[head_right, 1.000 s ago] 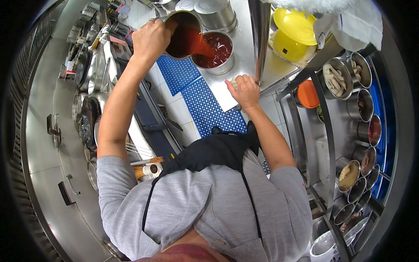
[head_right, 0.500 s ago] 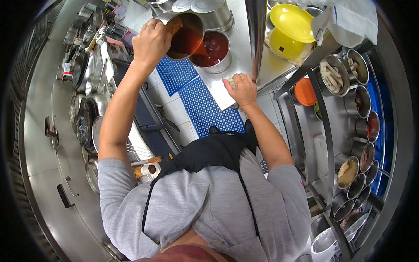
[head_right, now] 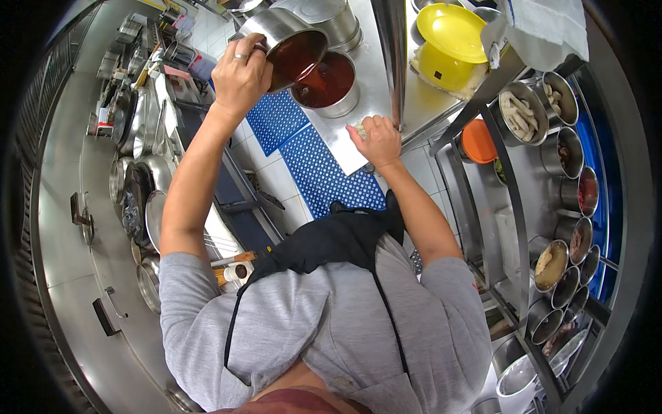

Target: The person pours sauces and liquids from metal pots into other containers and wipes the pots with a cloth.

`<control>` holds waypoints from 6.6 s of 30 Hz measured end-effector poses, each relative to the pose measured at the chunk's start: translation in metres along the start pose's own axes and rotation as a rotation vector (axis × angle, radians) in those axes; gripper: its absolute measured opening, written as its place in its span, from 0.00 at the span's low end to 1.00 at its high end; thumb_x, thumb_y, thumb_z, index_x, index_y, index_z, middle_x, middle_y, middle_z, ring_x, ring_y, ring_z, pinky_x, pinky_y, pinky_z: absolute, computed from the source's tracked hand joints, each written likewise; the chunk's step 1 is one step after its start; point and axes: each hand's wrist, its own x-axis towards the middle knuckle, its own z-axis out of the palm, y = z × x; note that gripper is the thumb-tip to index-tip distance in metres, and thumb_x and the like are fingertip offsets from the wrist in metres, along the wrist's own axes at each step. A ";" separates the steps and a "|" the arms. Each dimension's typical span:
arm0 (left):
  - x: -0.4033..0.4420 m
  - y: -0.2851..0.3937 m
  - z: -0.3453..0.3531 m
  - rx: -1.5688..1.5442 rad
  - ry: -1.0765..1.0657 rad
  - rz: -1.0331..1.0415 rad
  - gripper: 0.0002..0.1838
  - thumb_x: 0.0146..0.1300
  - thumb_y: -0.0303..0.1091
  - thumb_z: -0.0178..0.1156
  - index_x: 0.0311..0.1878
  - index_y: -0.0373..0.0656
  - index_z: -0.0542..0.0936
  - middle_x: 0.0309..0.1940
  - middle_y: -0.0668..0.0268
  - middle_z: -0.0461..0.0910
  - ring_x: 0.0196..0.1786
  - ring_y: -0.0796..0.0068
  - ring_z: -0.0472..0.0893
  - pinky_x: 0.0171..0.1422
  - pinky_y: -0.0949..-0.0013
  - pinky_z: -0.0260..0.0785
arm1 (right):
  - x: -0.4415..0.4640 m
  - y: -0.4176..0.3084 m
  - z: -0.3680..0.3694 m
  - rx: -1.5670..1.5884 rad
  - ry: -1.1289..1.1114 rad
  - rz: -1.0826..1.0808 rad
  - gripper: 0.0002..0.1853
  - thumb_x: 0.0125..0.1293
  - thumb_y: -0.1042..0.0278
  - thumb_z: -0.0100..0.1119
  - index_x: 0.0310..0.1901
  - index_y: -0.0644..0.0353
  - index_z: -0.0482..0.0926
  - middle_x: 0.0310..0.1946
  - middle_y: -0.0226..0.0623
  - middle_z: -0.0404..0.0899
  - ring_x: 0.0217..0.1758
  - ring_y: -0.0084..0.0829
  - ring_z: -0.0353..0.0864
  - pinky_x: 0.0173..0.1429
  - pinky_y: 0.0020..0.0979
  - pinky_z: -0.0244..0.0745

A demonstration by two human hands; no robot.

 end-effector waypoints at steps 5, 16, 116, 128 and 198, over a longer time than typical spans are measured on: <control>0.001 -0.002 -0.004 -0.034 0.049 0.056 0.08 0.42 0.25 0.64 0.26 0.39 0.75 0.47 0.67 0.82 0.38 0.66 0.81 0.37 0.68 0.75 | 0.000 0.000 0.000 0.003 -0.007 0.001 0.20 0.53 0.49 0.72 0.22 0.54 0.73 0.25 0.33 0.73 0.32 0.39 0.76 0.31 0.40 0.74; 0.011 0.000 -0.013 -0.035 0.162 0.116 0.10 0.38 0.24 0.65 0.26 0.39 0.74 0.47 0.63 0.82 0.36 0.66 0.82 0.36 0.68 0.77 | 0.002 -0.001 -0.002 0.016 -0.055 -0.013 0.13 0.54 0.59 0.67 0.24 0.55 0.73 0.25 0.35 0.73 0.34 0.40 0.76 0.32 0.42 0.75; -0.418 0.480 -0.463 1.469 1.991 -1.807 0.04 0.59 0.24 0.58 0.30 0.40 0.74 0.23 0.64 0.77 0.20 0.72 0.74 0.21 0.70 0.64 | 0.039 0.032 0.015 0.167 -0.580 -0.207 0.26 0.77 0.47 0.47 0.44 0.67 0.82 0.33 0.55 0.83 0.34 0.53 0.81 0.38 0.48 0.72; -0.305 0.327 -0.289 0.394 0.976 -2.095 0.12 0.72 0.39 0.56 0.45 0.39 0.80 0.44 0.64 0.80 0.45 0.73 0.80 0.47 0.69 0.75 | 0.017 -0.060 -0.009 1.130 -1.170 1.075 0.31 0.74 0.32 0.40 0.35 0.56 0.76 0.31 0.35 0.82 0.32 0.34 0.82 0.36 0.36 0.80; -0.351 0.343 -0.266 -1.274 0.836 -2.204 0.12 0.72 0.34 0.56 0.42 0.35 0.82 0.35 0.63 0.84 0.36 0.73 0.84 0.45 0.70 0.76 | 0.136 -0.016 -0.001 0.734 -0.554 1.055 0.08 0.64 0.75 0.56 0.42 0.68 0.74 0.35 0.43 0.76 0.29 0.40 0.83 0.33 0.35 0.90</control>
